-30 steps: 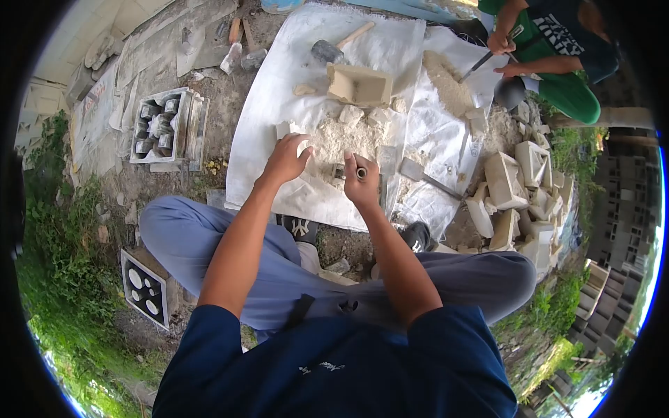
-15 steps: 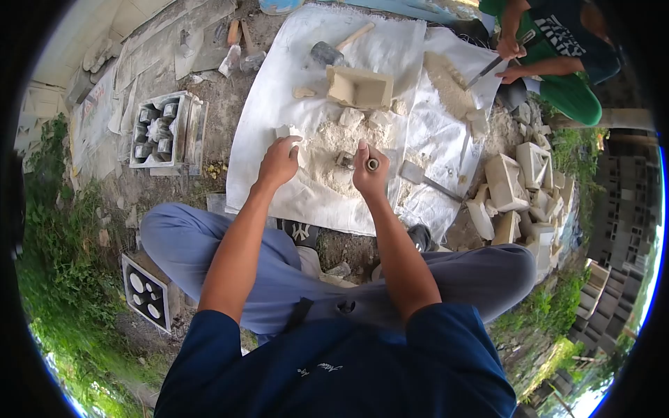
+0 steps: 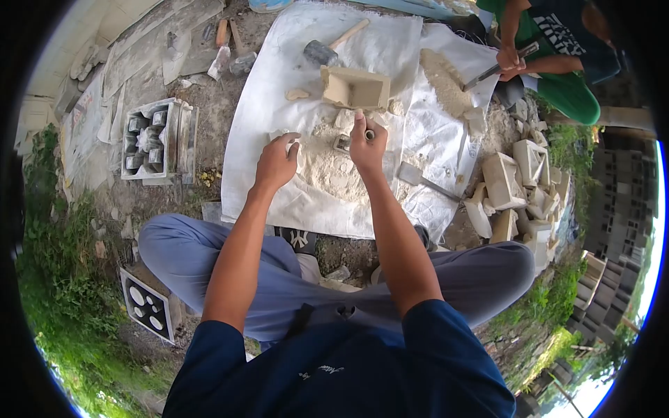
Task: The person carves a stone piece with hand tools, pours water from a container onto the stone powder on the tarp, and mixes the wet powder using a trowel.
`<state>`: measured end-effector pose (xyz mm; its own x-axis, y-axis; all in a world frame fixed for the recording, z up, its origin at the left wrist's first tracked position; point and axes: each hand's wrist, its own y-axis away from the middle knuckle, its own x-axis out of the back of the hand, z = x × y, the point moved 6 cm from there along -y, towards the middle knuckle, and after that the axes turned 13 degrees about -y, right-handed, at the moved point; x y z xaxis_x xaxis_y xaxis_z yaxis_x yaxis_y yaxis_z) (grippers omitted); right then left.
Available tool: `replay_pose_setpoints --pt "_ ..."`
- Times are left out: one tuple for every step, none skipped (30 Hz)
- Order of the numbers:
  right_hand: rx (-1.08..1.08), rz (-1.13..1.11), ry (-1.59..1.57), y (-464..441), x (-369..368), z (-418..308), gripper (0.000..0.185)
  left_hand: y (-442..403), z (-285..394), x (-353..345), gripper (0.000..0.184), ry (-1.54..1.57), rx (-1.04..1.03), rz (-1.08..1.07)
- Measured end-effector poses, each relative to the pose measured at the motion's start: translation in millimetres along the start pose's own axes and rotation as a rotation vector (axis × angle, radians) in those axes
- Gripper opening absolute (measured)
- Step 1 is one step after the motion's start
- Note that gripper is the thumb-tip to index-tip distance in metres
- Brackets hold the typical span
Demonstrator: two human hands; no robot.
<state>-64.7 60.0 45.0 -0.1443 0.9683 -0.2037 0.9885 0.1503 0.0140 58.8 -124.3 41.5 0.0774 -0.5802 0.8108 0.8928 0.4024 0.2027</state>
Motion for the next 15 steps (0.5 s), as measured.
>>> replay_pose_setpoints --pt "0.081 -0.022 0.034 -7.4 1.9 7.6 0.05 -2.2 -2.4 -3.8 0.029 0.023 0.029 -0.03" --pt "0.166 -0.044 0.063 -16.8 -1.5 7.9 0.049 -6.2 -5.1 -4.5 0.029 0.041 0.057 -0.056" --pt "0.172 -0.038 0.061 -25.8 -8.1 2.6 0.049 -8.1 -5.6 -4.0 0.028 0.04 0.058 -0.045" --pt "0.113 -0.051 0.1 -29.6 -15.0 -4.5 0.048 -5.1 -4.5 -5.0 0.028 0.04 0.055 -0.054" --pt "0.059 -0.063 0.136 -33.3 -21.9 -12.3 0.046 -6.3 -4.8 -2.7 0.028 0.055 0.069 -0.032" --pt "0.069 -0.059 0.134 -35.8 -25.9 -19.7 0.046 -12.9 -3.9 3.7 0.028 0.07 0.08 0.001" --pt "0.118 -0.067 0.141 -33.4 -30.5 -28.7 0.046 -17.8 -2.5 9.1 0.028 0.073 0.081 0.009" --pt "0.157 -0.079 0.15 -27.9 -34.2 -35.1 0.046 -18.6 -4.6 13.0 0.027 0.101 0.111 0.028" --pt "0.117 -0.053 0.165 -20.5 -42.2 -57.4 0.047 -17.2 -8.9 14.0 0.027 0.128 0.146 0.04" --pt "0.097 -0.055 0.171 -20.0 -48.2 -66.0 0.047 -14.8 -14.9 11.8 0.027 0.128 0.162 0.026" --pt "0.105 -0.04 0.091 -19.8 -50.3 -73.7 0.048 -14.4 -19.4 14.7 0.027 0.153 0.145 0.078" --pt "0.121 -0.022 0.009 -21.3 -50.6 -76.1 0.05 -16.8 -22.7 18.7 0.026 0.177 0.121 0.134" --pt "0.13 -0.028 -0.056 -22.8 -49.3 -64.7 0.051 -16.8 -25.7 20.6 0.026 0.15 0.097 0.181" --pt "0.129 -0.017 -0.054 -20.4 -44.6 -36.8 0.051 -16.2 -28.2 19.3 0.026 0.147 0.091 0.172" --pt "0.161 -0.015 -0.057 -16.7 -38.1 -1.7 0.051 -15.7 -29.3 20.7 0.026 0.088 0.112 0.157"
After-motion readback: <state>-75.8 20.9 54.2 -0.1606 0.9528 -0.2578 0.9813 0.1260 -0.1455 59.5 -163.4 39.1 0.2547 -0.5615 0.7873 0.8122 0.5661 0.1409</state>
